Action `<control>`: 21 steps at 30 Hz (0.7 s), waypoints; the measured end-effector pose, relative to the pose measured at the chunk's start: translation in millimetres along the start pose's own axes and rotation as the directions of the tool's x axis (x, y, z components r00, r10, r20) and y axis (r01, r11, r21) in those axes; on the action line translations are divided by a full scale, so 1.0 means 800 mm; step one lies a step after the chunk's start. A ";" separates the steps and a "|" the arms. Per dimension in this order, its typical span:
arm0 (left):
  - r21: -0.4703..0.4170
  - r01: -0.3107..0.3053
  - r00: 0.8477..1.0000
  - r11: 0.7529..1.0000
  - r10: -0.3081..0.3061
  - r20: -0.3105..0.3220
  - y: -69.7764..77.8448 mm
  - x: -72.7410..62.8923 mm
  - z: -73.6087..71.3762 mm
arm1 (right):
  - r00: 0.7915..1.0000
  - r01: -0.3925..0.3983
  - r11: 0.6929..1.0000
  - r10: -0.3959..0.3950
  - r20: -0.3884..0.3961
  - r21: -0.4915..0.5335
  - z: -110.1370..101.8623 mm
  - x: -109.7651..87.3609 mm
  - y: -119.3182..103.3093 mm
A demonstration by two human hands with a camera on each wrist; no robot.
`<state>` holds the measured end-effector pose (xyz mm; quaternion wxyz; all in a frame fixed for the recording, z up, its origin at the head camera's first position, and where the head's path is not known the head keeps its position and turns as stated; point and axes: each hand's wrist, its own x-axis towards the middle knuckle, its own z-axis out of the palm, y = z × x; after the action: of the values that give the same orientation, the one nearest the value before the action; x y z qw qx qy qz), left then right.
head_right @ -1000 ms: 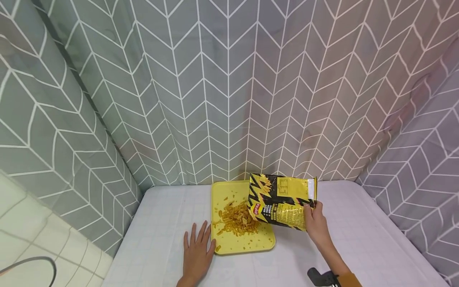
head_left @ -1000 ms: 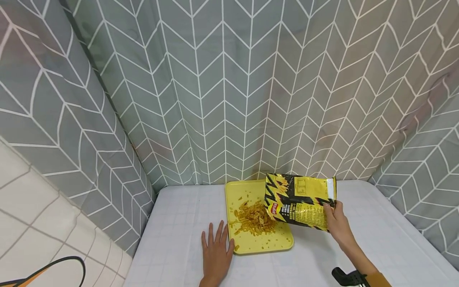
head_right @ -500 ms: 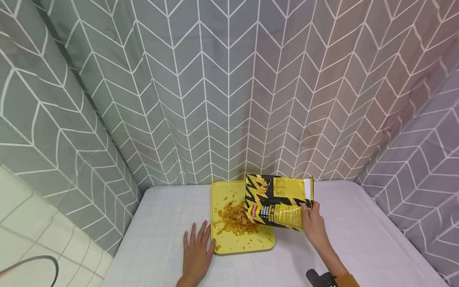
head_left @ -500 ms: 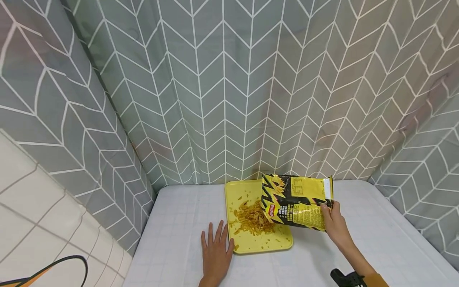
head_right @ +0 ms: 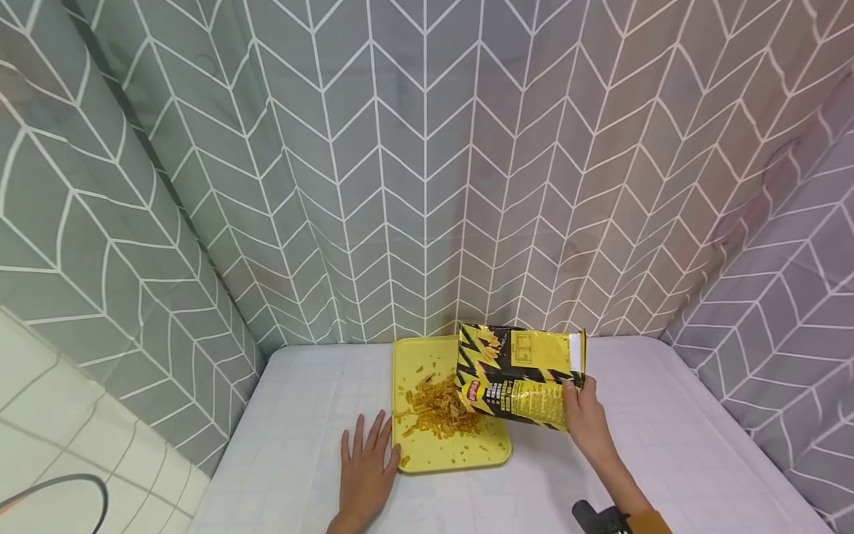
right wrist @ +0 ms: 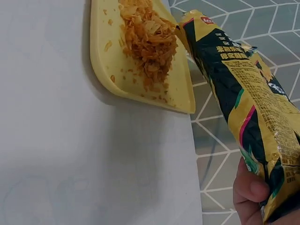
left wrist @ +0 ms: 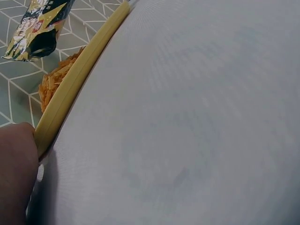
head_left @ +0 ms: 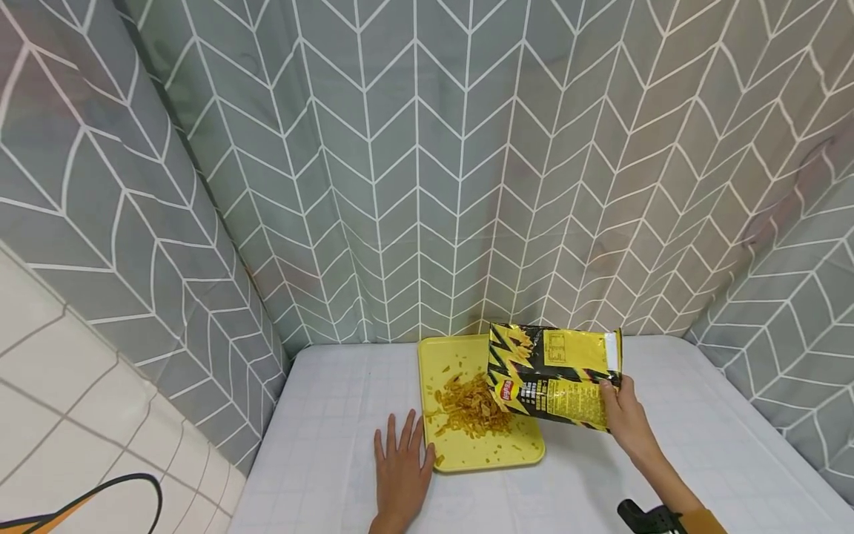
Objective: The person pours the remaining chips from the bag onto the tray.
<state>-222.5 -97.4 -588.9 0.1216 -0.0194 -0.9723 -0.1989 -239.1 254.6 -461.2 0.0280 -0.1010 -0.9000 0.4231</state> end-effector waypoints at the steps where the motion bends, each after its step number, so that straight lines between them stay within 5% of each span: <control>1: 0.002 -0.001 1.000 1.000 0.001 0.001 0.000 0.000 0.000 | 1.000 -0.026 0.998 0.025 0.017 0.055 0.000 0.000 0.000; 5: 0.001 -0.003 1.000 1.000 0.003 0.003 0.000 0.001 0.002 | 0.994 -0.098 0.975 0.087 0.062 0.201 -0.003 0.003 0.001; 12: -0.002 -0.008 1.000 1.000 0.008 -0.025 -0.002 0.002 0.004 | 0.998 -0.005 0.999 0.002 -0.060 -0.043 0.001 0.001 0.005; 21: -0.011 -0.004 1.000 1.000 0.003 -0.012 -0.001 0.002 0.002 | 0.998 -0.030 0.999 0.032 -0.050 0.044 0.001 0.000 0.006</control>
<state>-224.4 -97.5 -590.6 0.1277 -0.0206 -0.9704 -0.2040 -238.7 256.9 -465.1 0.0462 -0.1250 -0.8880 0.4402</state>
